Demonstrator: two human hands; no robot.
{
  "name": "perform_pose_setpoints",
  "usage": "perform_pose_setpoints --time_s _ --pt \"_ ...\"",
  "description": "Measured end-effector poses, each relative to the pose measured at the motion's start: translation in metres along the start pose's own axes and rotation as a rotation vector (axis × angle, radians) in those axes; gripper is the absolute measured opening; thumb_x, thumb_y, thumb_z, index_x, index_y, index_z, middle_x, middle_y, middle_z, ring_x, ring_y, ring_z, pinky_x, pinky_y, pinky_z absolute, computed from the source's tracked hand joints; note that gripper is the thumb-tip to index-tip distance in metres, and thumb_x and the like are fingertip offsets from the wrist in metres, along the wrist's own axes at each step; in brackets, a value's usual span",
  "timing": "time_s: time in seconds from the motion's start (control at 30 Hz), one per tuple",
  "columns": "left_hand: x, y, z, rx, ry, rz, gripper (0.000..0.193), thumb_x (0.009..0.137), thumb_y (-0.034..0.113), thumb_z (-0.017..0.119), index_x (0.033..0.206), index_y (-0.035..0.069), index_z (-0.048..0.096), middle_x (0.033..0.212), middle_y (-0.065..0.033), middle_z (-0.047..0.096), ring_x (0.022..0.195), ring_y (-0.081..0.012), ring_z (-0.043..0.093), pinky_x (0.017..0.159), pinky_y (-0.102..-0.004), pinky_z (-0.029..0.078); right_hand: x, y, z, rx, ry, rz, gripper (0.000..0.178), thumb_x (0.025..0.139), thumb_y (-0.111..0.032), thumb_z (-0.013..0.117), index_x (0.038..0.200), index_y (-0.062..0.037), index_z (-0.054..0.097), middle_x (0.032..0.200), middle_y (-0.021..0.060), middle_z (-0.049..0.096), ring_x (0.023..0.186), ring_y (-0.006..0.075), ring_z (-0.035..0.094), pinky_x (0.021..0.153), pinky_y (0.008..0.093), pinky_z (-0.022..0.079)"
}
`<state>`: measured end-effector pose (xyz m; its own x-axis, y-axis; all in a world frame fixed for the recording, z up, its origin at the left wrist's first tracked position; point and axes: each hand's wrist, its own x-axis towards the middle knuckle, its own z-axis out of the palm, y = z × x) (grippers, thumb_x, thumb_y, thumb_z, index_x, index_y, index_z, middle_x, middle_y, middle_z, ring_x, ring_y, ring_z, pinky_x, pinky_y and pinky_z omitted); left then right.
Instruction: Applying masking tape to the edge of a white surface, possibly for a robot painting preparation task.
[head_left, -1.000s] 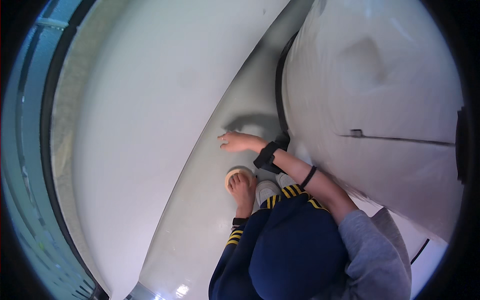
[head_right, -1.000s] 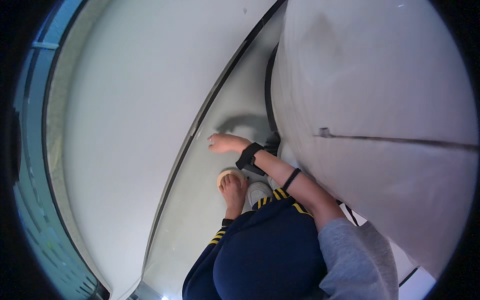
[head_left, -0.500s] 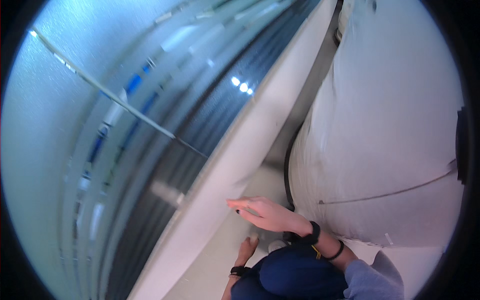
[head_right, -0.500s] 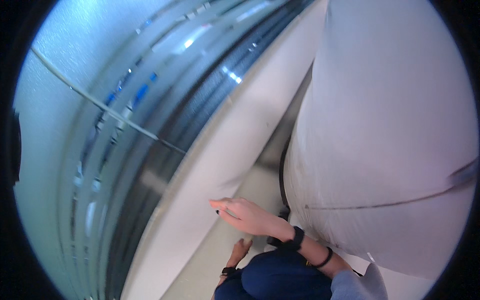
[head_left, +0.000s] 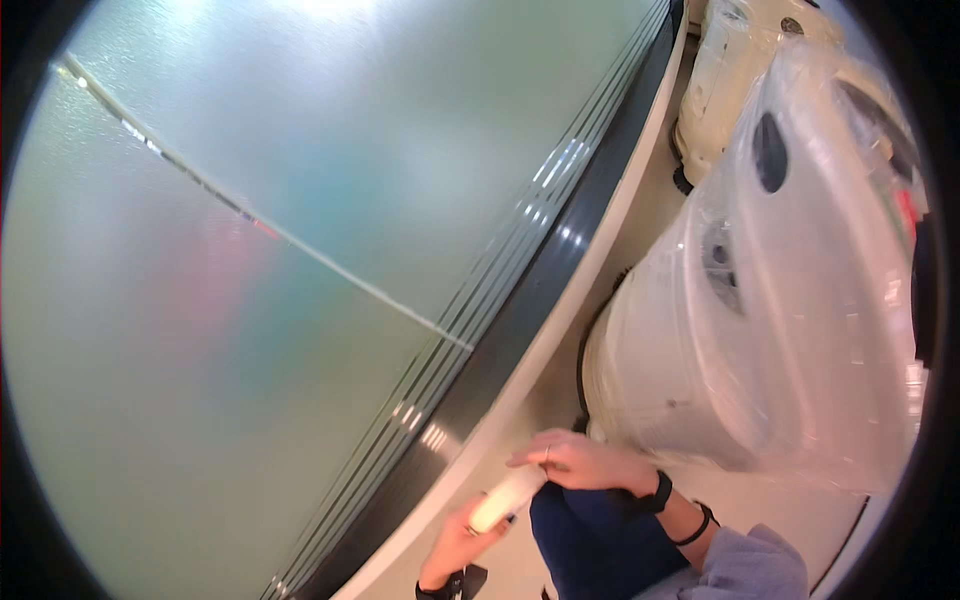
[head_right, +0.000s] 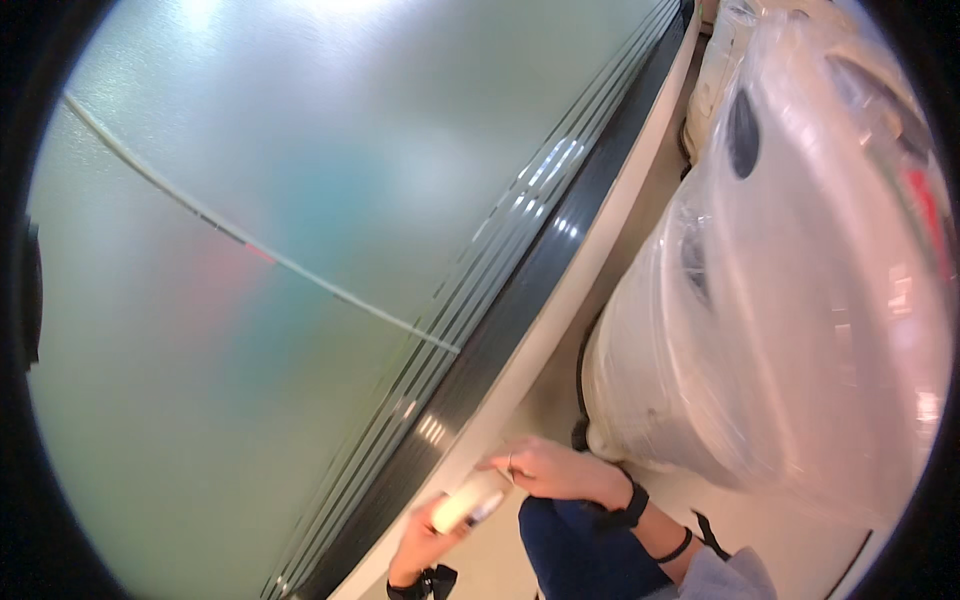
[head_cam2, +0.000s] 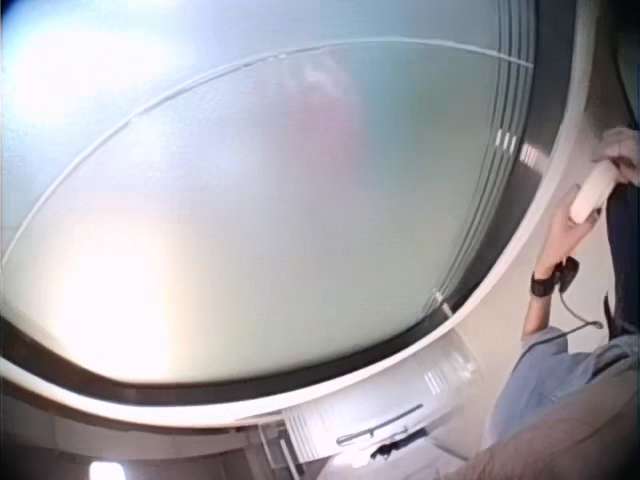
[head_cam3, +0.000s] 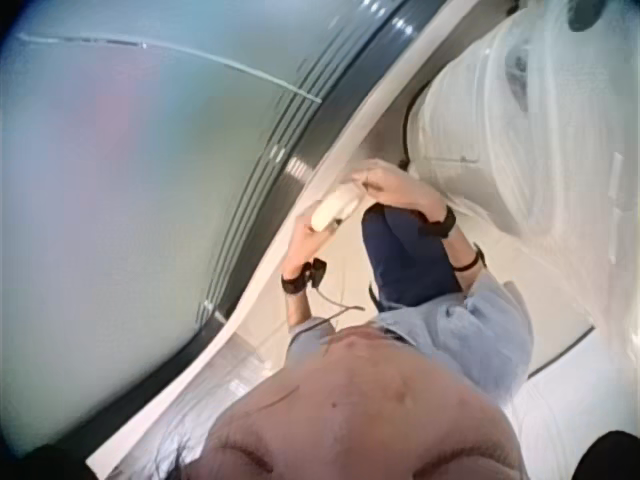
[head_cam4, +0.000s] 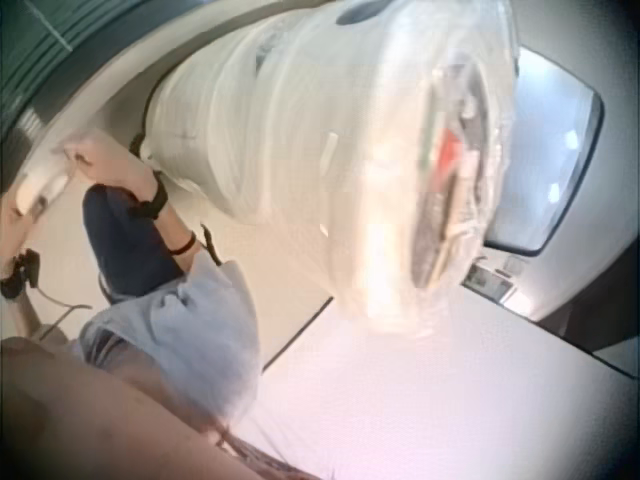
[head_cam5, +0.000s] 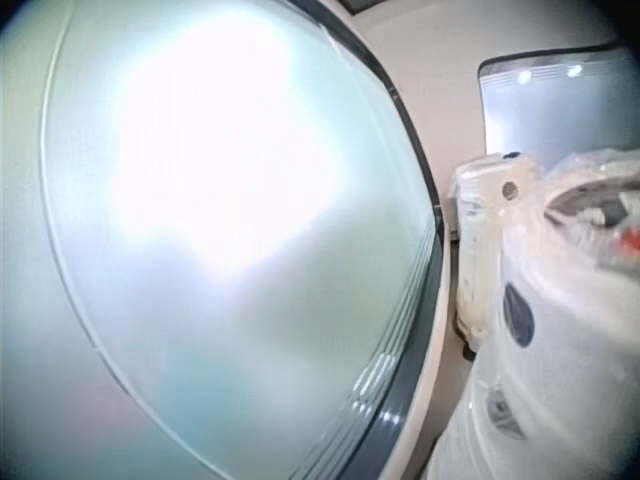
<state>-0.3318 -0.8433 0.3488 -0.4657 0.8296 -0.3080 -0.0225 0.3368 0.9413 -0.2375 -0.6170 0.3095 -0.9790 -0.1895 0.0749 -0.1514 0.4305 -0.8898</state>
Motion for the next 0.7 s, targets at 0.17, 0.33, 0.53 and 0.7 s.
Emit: perform_pose_setpoints --time_s 0.17,0.33,0.53,0.7 --pt "-0.053 0.123 0.031 -0.043 0.187 0.153 0.019 0.076 0.005 0.067 0.092 0.001 0.058 0.085 -0.0027 0.059 0.076 -0.0099 0.056 0.066 -0.0246 0.045 -0.033 -0.144 -0.057 0.542 0.298 -0.052 0.059 0.074 0.005 0.047 0.132 -0.0047 0.043 0.121 0.0126 0.055 0.114 0.0234 0.051 0.097 0.03 0.038" --pt "-0.117 0.22 0.069 -0.101 0.193 0.228 0.027 0.075 0.006 0.071 0.097 0.002 0.056 0.09 -0.003 0.06 0.082 -0.0099 0.056 0.073 -0.0258 0.045 -0.064 -0.243 -0.079 0.732 0.37 -0.134 0.05 0.077 0.007 0.049 0.126 -0.0024 0.045 0.117 0.006 0.053 0.106 0.0143 0.049 0.091 0.0275 0.04" --pt "-0.215 0.276 0.095 0.118 0.174 0.354 0.057 0.076 0.012 0.073 0.126 0.002 0.048 0.122 -0.0134 0.055 0.114 -0.0224 0.052 0.097 -0.0341 0.038 -0.092 -0.336 -0.043 1.167 0.628 0.015 0.015 0.094 -0.013 0.046 0.106 -0.0059 0.05 0.086 -0.0017 0.052 0.074 0.0076 0.05 0.068 0.0229 0.042" --pt "-0.285 0.255 0.147 0.09 0.302 0.405 0.048 0.072 0.005 0.075 0.116 0.001 0.056 0.122 -0.0127 0.055 0.113 -0.023 0.051 0.099 -0.0349 0.036 -0.156 -0.386 0.022 1.458 0.569 0.328 0.02 0.095 -0.015 0.047 0.113 -0.0064 0.049 0.096 0.0006 0.054 0.089 0.0113 0.053 0.077 0.0263 0.044"
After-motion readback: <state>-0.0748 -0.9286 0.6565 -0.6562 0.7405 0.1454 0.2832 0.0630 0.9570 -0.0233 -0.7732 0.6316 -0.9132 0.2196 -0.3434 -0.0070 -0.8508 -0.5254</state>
